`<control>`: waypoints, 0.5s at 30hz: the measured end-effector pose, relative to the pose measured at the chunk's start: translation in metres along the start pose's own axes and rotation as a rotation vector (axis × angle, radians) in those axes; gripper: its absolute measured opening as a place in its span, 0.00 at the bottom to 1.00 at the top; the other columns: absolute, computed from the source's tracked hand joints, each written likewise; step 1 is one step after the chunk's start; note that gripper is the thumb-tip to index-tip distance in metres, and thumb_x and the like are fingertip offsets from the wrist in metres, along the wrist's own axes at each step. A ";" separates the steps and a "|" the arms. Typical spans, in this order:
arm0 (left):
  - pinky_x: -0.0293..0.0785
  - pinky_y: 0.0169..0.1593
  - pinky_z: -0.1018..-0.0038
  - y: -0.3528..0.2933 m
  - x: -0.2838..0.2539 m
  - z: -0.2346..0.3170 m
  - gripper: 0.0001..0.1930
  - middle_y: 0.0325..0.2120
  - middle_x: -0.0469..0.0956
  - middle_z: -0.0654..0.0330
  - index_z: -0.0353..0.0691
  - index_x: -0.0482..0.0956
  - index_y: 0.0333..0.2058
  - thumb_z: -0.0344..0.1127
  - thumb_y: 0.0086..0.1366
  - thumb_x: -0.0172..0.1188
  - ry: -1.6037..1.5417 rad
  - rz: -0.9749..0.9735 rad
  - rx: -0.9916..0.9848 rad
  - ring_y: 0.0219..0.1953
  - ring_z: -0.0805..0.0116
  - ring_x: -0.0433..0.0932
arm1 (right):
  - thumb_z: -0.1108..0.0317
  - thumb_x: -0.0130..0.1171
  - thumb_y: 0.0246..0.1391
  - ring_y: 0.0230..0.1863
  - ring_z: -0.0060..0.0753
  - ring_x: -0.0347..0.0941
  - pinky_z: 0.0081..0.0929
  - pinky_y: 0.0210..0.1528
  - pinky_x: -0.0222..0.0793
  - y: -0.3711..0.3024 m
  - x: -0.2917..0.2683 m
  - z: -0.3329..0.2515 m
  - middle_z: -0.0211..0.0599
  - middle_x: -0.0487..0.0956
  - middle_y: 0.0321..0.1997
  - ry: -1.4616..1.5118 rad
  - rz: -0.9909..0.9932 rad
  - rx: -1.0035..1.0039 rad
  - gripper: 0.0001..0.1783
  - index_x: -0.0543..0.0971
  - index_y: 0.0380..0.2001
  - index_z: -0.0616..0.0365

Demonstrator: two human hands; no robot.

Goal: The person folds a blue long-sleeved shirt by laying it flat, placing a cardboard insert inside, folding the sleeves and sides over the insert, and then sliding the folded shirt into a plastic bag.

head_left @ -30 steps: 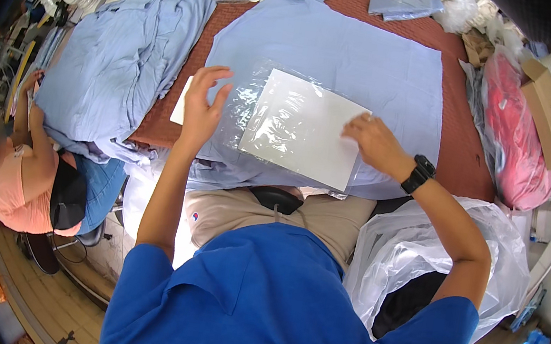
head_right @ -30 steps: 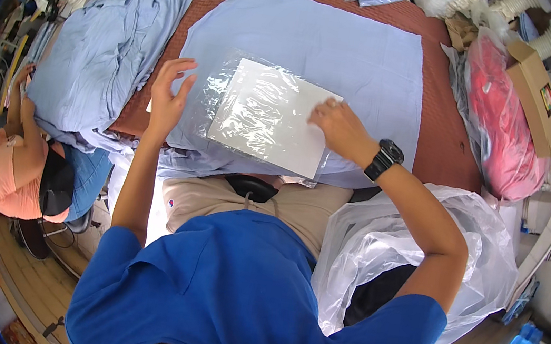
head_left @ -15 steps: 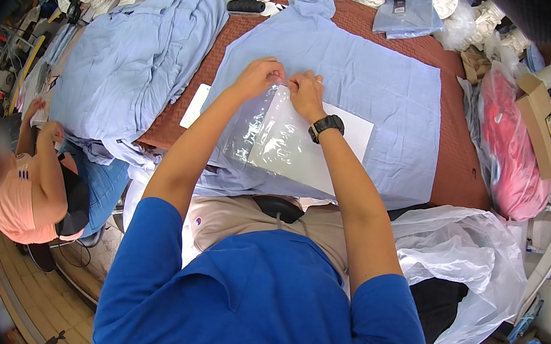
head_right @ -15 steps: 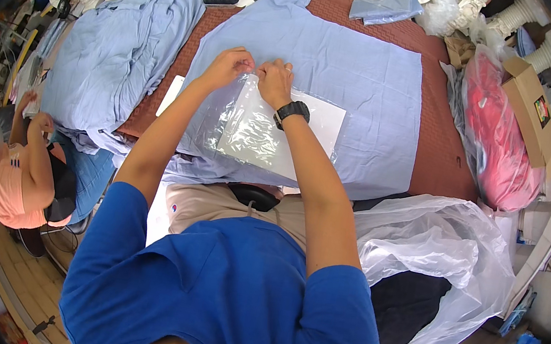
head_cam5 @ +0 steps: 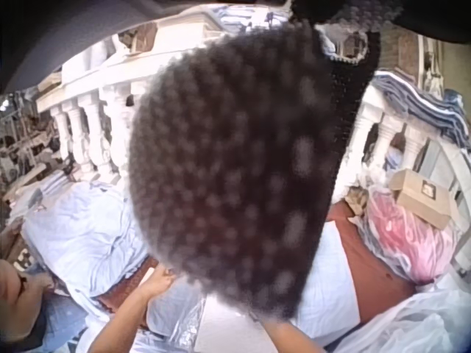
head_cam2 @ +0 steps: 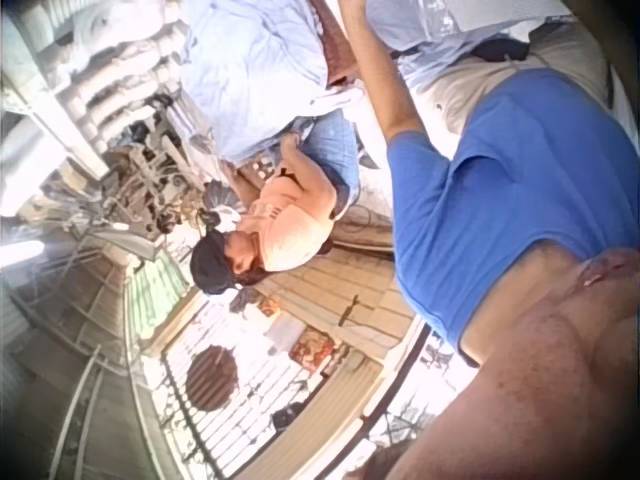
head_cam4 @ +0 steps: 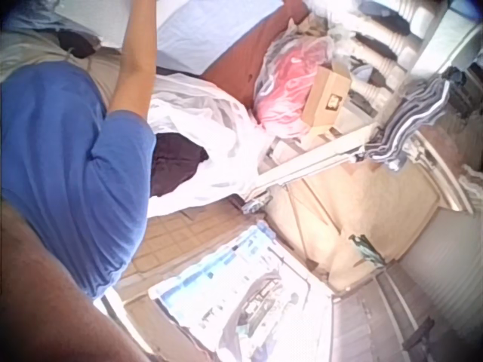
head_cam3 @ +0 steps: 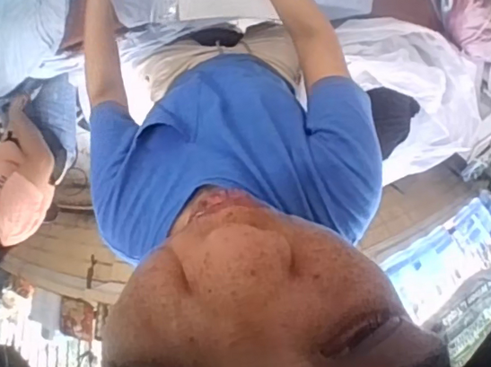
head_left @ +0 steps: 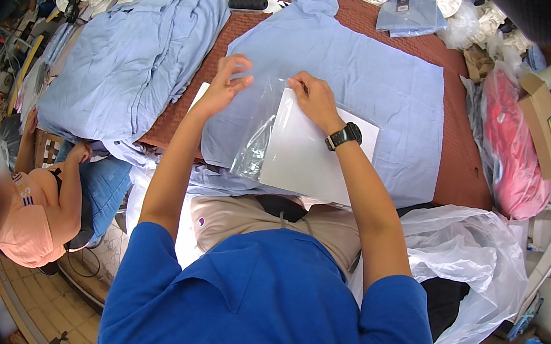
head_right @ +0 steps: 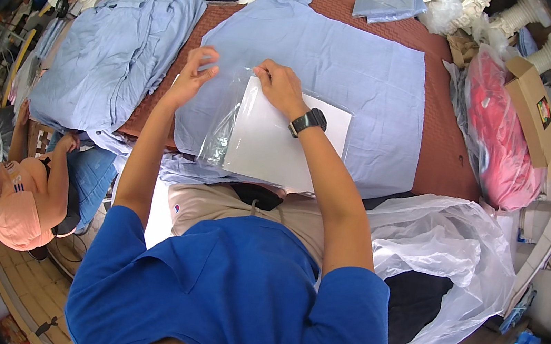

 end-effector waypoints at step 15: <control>0.72 0.29 0.65 -0.036 0.049 0.052 0.12 0.25 0.77 0.51 0.29 0.76 0.35 0.35 0.66 0.63 0.368 0.328 0.049 0.23 0.58 0.76 | 0.63 0.56 0.64 0.24 0.52 0.76 0.42 0.25 0.70 -0.019 -0.001 -0.049 0.40 0.80 0.31 -0.191 0.316 -0.235 0.11 0.75 0.31 0.58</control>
Point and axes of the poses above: each hand's wrist, its own y-axis towards the middle knuckle, its own x-axis out of the palm, z = x × y, the point moved 9 cm from there along y, towards the middle knuckle
